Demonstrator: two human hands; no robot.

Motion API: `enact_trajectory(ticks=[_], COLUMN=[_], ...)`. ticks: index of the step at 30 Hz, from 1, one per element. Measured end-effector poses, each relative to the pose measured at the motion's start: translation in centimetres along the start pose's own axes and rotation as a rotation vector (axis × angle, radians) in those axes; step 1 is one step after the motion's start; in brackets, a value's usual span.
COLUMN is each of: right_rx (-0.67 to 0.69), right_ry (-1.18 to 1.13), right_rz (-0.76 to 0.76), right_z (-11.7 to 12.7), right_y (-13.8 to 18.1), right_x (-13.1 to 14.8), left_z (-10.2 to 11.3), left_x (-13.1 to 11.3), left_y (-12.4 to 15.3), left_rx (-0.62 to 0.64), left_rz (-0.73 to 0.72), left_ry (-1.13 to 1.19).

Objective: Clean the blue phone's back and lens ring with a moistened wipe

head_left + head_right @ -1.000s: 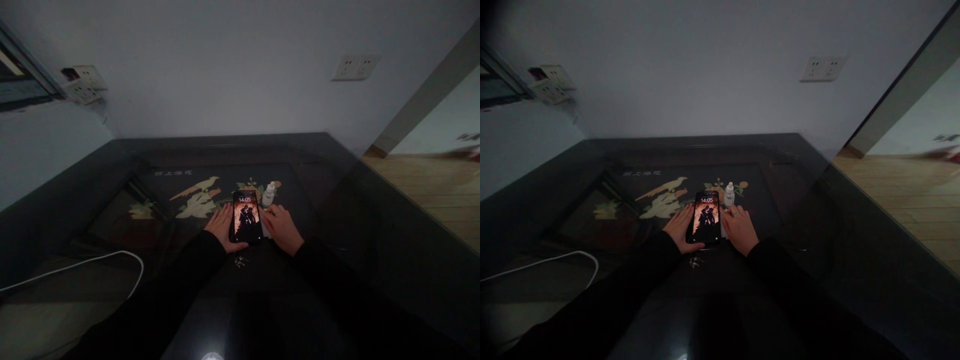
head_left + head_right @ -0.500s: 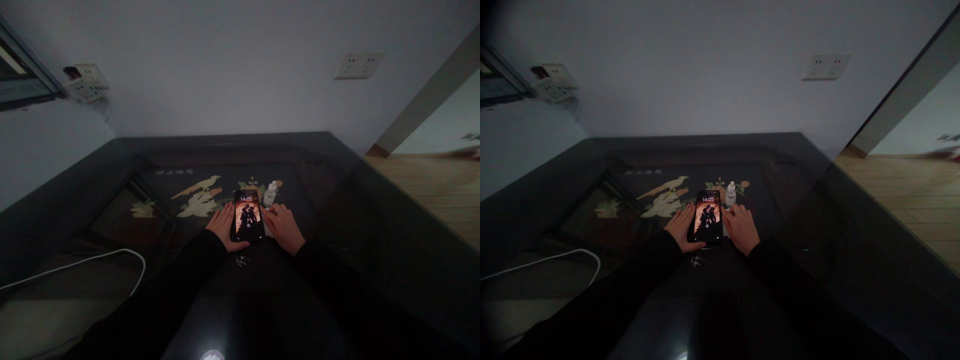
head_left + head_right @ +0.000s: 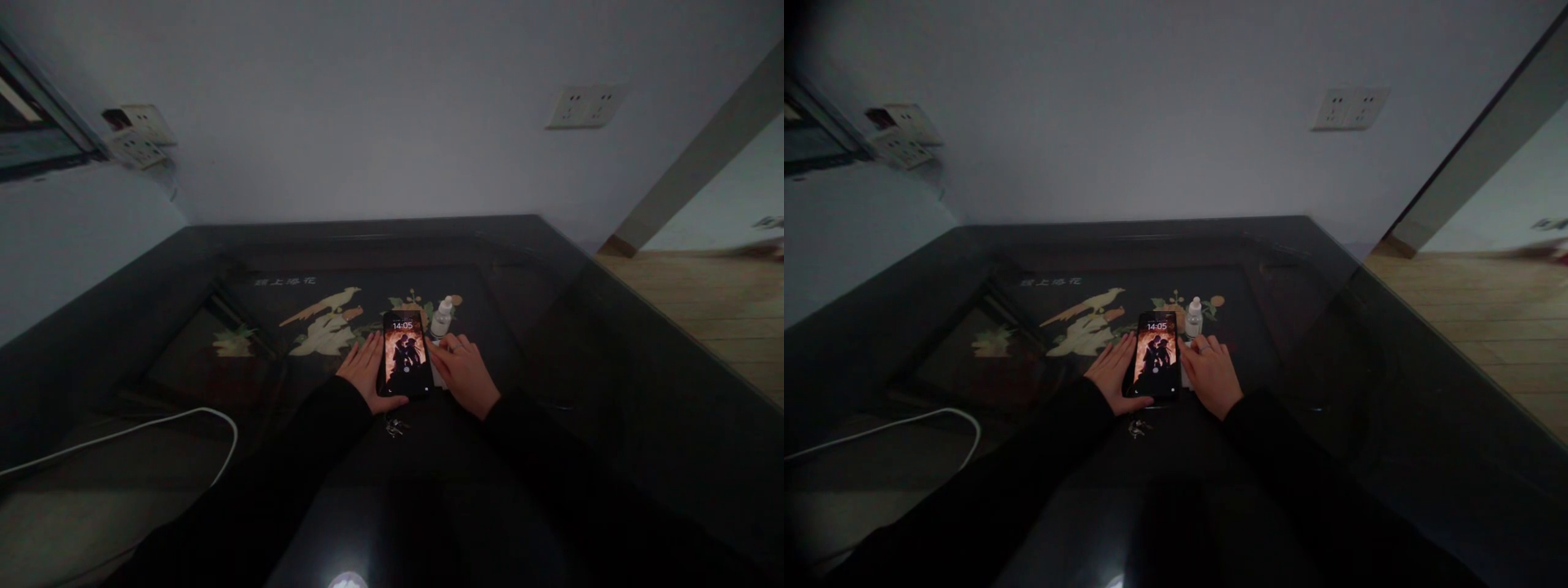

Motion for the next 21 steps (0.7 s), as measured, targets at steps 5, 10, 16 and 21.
enact_trajectory(ticks=[5, 10, 16, 21], right_rx=[-0.002, -0.006, -0.07, -0.151], right_ry=[0.002, 0.0, -0.041, -0.125], right_rz=[0.003, 0.0, -0.014, 0.01], right_z=[0.0, 0.3, 1.5, 4.1], right_y=[-0.1, -0.1, 0.3, 1.8], right_x=[-0.1, 0.2, -0.3, 1.0], left_z=[0.1, 0.0, 0.1, 2.8], left_x=[-0.2, 0.4, 1.5, 4.2], left_y=[0.0, -0.3, -0.4, -2.0], left_rx=[-0.005, -0.03, -0.11, -0.345], left_rz=[-0.017, 0.012, 0.045, 0.116], left_ry=[0.002, 0.046, 0.174, 0.342])
Point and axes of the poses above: each hand's wrist, its own y-axis away from the middle knuckle, its own z-axis out of the back of the hand, x = y × z, the point moved 10 cm from there along -y, towards the middle knuckle, and after that the axes turned 10 degrees about y, right-handed, at the moved point
